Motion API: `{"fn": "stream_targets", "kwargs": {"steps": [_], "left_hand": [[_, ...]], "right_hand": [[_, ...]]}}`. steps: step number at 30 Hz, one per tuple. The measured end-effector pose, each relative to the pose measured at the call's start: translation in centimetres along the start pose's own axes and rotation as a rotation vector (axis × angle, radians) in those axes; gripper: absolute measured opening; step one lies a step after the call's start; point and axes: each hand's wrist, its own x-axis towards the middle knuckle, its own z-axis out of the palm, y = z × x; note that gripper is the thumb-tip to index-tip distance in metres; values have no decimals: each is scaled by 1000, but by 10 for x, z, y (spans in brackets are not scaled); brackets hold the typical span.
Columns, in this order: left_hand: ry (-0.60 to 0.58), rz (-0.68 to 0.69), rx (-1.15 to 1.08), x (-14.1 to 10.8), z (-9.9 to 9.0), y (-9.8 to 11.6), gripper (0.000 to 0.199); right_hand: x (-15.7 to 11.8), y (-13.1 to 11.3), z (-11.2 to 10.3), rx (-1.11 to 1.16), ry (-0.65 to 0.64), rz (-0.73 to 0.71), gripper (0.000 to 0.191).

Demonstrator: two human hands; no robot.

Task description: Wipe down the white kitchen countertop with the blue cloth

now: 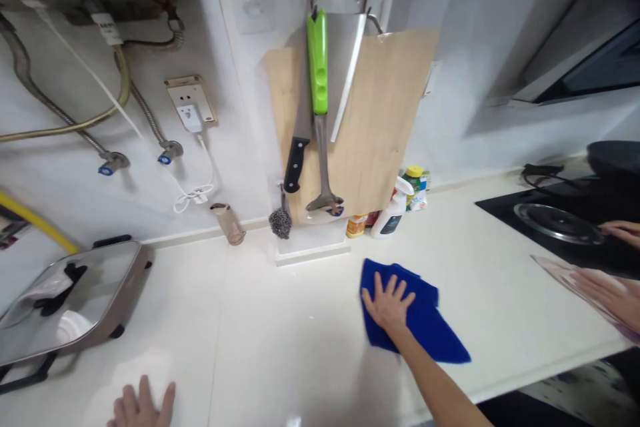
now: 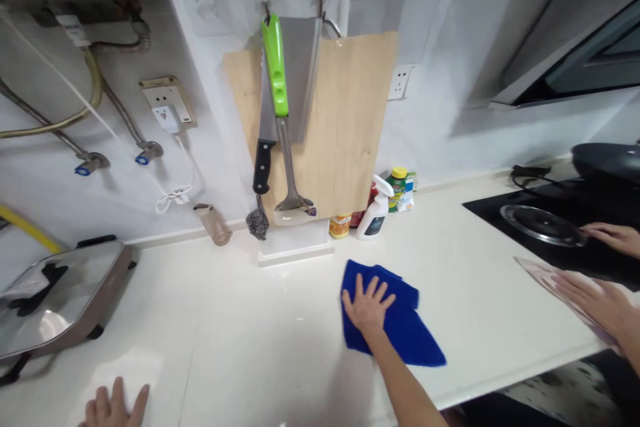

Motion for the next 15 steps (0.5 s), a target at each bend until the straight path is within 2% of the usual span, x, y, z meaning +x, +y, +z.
{"fn": "stream_targets", "kwargs": {"steps": [3,7,11,13,15], "left_hand": [[7,0,6,-5,1,1,92],[31,-15,4,-10,8,-1,87],[58,-16,11,-13,12,-3,83],[37,-24,13,-14,12,-4,83],[21,-32,10,-15,12,-4,83]], "right_hand": [[-32,-75,-14,5,13,-161,74],[-76,-162,-33,100,-70,-396,78],[-108,-228,-51,222,-175,-761,84],[-115,-256,-60,258,-224,-968,84],[-114,-281,-68,275,-264,-1116,83]]}}
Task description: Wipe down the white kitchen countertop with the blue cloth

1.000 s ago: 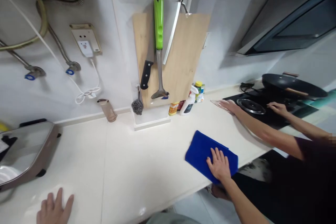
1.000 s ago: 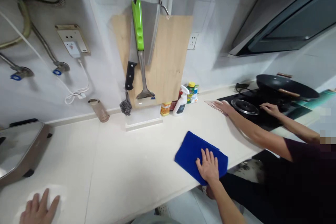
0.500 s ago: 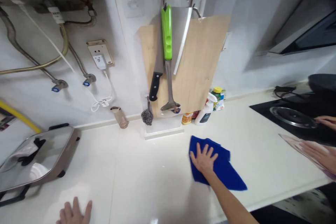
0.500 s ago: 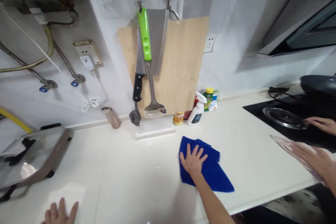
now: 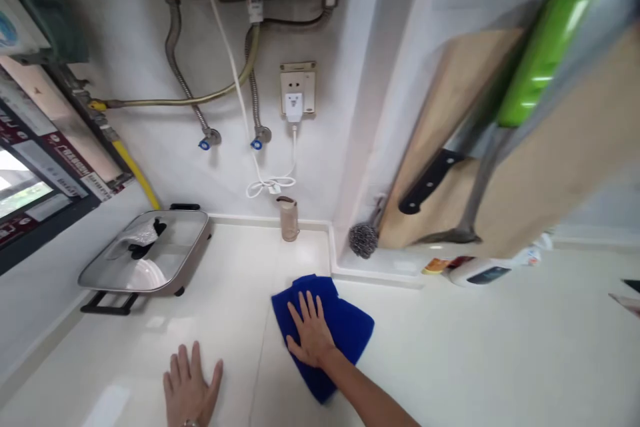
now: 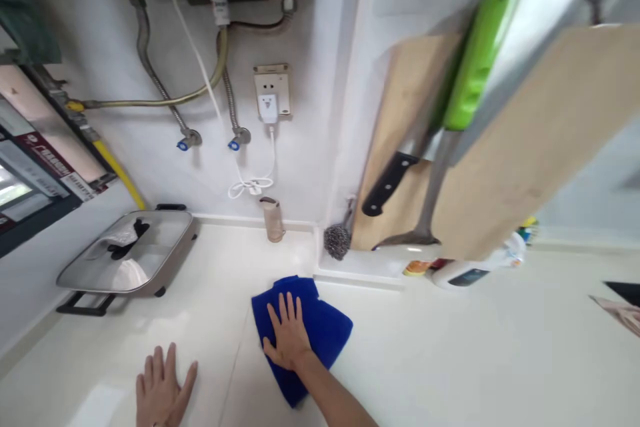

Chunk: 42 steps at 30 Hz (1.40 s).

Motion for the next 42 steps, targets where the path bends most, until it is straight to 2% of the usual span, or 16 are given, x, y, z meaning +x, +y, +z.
{"fn": "stream_targets", "kwargs": {"steps": [2,4,10,15,20,22,25,29,32,35,38,42], "left_hand": [[3,-6,-7,0,2,-1,83],[13,-10,-14,0,7,-3,83],[-2,-15,-30,-1,15,-9,84],[-66,-31,-30,-2,9,-11,84],[-95,-49,-3,-1,5,-9,84],[-87,-48,1,0,4,-8,84],[-69,-49,0,0,3,-6,82],[-46,-38,-23,0,0,-3,82],[-39,-32,-33,0,-3,-1,82],[-48,-44,-33,1,-8,2,83],[-61,-48,-31,3,-13,4,83],[-30,-26,-22,4,-16,6,84]], "right_hand": [[26,-4,-7,9,-28,-53,83],[53,0,-12,5,-42,-41,82],[119,40,-16,-40,-32,67,80],[154,71,-9,-94,38,123,77],[170,77,-6,-115,66,180,77],[165,71,-5,-117,72,186,77],[140,52,-1,-116,72,182,80],[90,23,8,-84,66,113,81],[50,15,12,-44,50,36,79],[12,22,9,-14,29,-35,76],[-21,40,2,13,23,-71,73],[-61,75,-10,11,33,-19,67]]}}
